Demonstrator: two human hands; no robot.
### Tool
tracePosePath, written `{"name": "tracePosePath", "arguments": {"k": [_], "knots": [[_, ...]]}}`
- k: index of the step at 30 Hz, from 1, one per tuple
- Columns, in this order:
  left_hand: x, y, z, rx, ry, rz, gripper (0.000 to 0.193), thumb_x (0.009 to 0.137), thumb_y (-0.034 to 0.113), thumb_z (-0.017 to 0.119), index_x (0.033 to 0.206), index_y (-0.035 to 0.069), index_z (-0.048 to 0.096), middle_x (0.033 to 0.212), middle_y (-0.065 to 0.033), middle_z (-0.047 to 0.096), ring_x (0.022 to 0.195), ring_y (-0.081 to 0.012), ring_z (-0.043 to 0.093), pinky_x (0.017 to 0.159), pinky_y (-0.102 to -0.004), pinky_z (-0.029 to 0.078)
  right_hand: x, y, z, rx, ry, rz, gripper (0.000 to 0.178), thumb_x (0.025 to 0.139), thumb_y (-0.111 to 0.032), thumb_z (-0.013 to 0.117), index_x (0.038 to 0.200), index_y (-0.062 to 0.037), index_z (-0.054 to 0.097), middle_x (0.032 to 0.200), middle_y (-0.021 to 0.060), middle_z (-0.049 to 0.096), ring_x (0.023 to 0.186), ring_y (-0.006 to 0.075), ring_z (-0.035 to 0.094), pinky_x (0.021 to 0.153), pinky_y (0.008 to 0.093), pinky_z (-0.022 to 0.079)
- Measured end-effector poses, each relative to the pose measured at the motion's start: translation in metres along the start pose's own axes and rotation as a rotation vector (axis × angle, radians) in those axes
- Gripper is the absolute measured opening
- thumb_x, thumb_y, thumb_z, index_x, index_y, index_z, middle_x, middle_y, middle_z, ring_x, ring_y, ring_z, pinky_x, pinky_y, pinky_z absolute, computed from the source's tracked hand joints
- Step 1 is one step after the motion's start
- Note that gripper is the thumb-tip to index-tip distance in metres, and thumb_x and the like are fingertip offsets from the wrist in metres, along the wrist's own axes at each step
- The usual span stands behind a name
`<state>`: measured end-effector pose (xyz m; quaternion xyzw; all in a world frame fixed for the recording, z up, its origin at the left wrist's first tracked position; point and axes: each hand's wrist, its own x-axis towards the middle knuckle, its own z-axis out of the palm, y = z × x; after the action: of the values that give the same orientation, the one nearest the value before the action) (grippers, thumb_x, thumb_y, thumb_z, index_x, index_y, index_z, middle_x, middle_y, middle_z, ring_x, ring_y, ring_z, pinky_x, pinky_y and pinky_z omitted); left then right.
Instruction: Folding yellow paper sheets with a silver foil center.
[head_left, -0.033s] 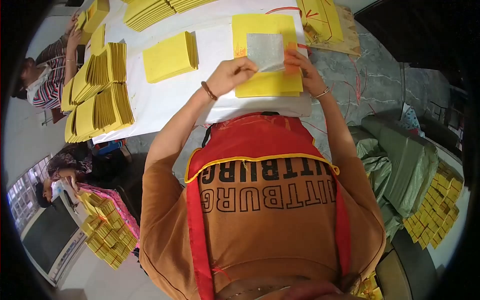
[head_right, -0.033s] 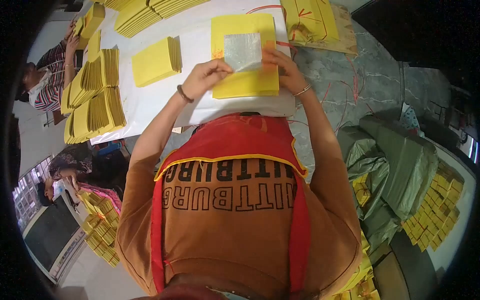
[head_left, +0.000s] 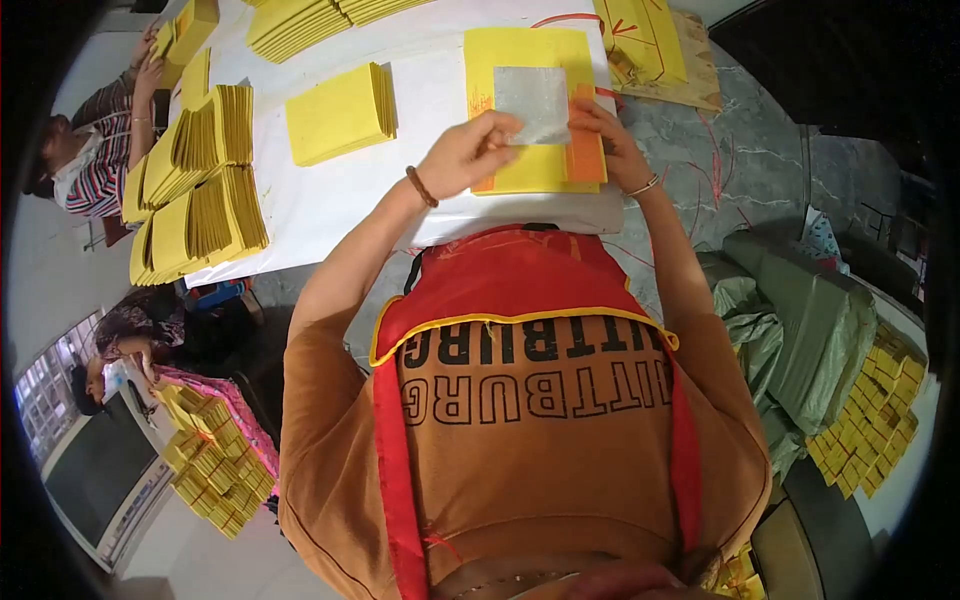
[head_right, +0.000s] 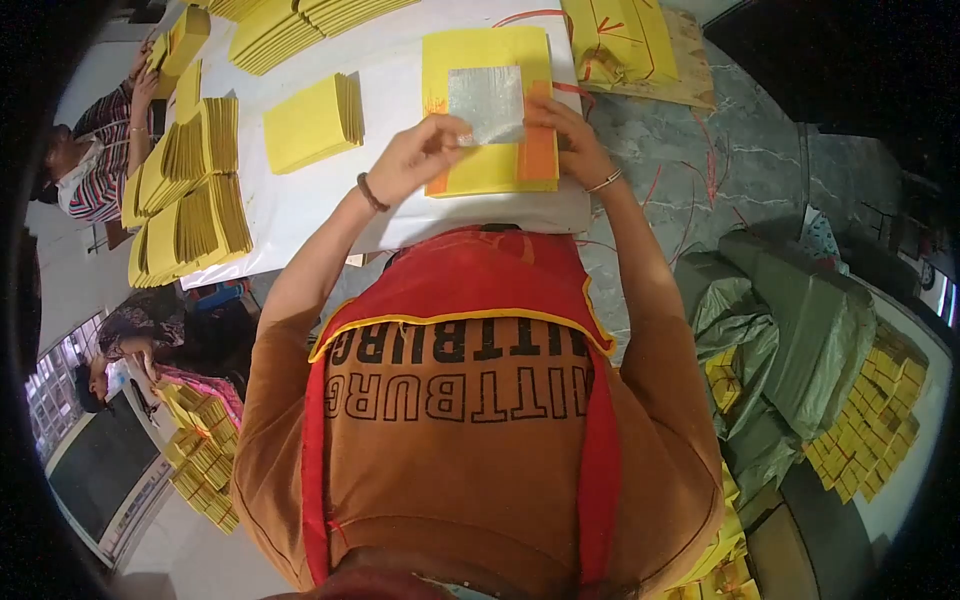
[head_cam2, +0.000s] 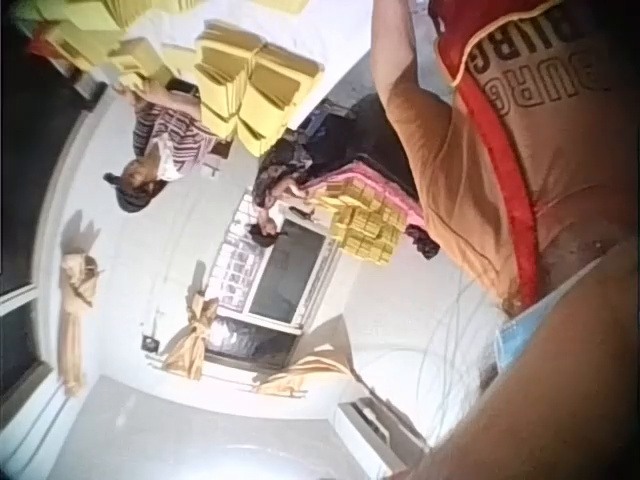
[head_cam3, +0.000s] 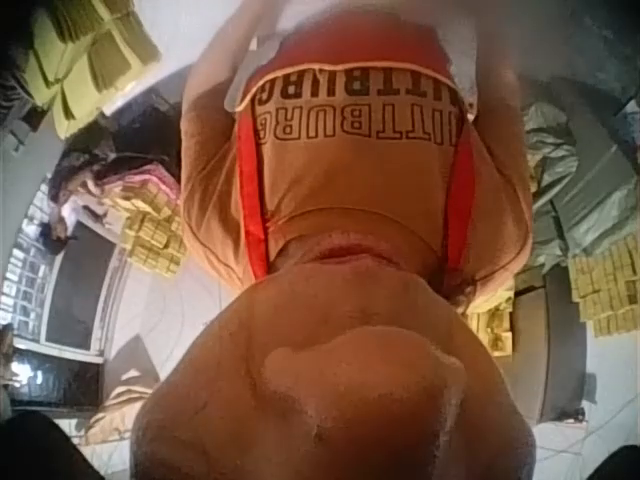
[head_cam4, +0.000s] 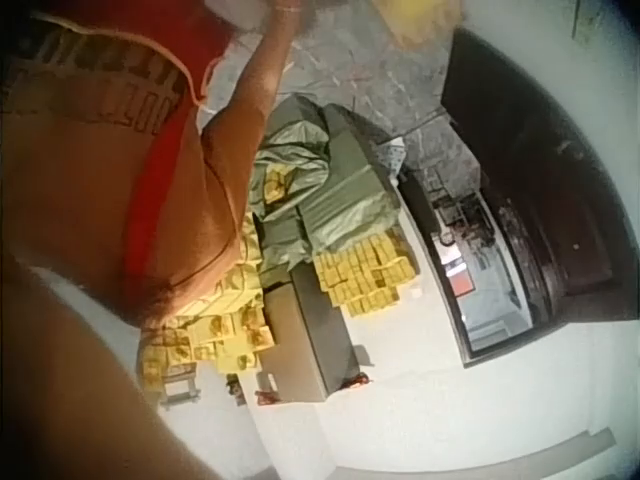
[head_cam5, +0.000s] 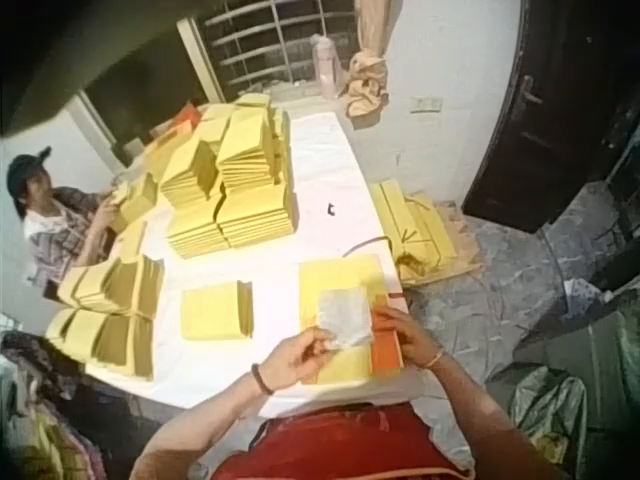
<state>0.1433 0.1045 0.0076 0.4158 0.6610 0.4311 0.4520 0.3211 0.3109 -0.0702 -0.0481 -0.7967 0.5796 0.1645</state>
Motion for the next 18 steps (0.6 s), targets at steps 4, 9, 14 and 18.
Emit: {"name": "tracePosePath", "arguments": {"k": [4,9,14,18], "knots": [[-0.005,0.025,0.014,0.736,0.052,0.618,0.030,0.080,0.010,0.057,0.110,0.011,0.056,0.116,-0.0142,0.049,0.086,-0.0238,0.055,0.074,-0.0336,0.046,0.002,-0.011,0.005,0.045,0.053,-0.017,0.035,0.074,-0.004,0.058,0.109,-0.0045,0.058,0.130,0.0090,0.045,0.121,0.0234,0.041,0.101,0.0336,0.031],[-0.004,0.017,0.019,0.976,-0.063,0.559,0.043,0.077,0.004,0.056,0.119,0.012,0.051,0.126,-0.0175,0.044,0.094,-0.0317,0.055,0.079,-0.0385,0.046,0.005,-0.014,0.000,-0.009,0.026,0.077,0.028,0.084,-0.013,0.052,0.110,-0.0030,0.059,0.129,0.0086,0.045,0.118,0.0213,0.041,0.099,0.0322,0.032],[-0.010,0.023,0.028,1.030,-0.016,0.487,0.049,0.071,0.022,0.067,0.118,0.016,0.053,0.120,-0.0136,0.049,0.101,-0.0279,0.049,0.084,-0.0366,0.040,0.005,-0.013,-0.001,-0.044,0.034,0.098,0.032,0.088,-0.019,0.048,0.114,-0.0012,0.057,0.128,0.0082,0.045,0.117,0.0209,0.041,0.098,0.0309,0.032],[-0.008,0.018,0.028,1.068,-0.010,0.480,0.055,0.067,0.029,0.070,0.118,0.017,0.053,0.117,-0.0114,0.050,0.104,-0.0263,0.046,0.086,-0.0362,0.038,0.006,-0.018,0.001,-0.037,0.030,0.061,0.032,0.088,-0.018,0.048,0.113,-0.0005,0.057,0.128,0.0086,0.045,0.117,0.0208,0.041,0.098,0.0309,0.032]]}}
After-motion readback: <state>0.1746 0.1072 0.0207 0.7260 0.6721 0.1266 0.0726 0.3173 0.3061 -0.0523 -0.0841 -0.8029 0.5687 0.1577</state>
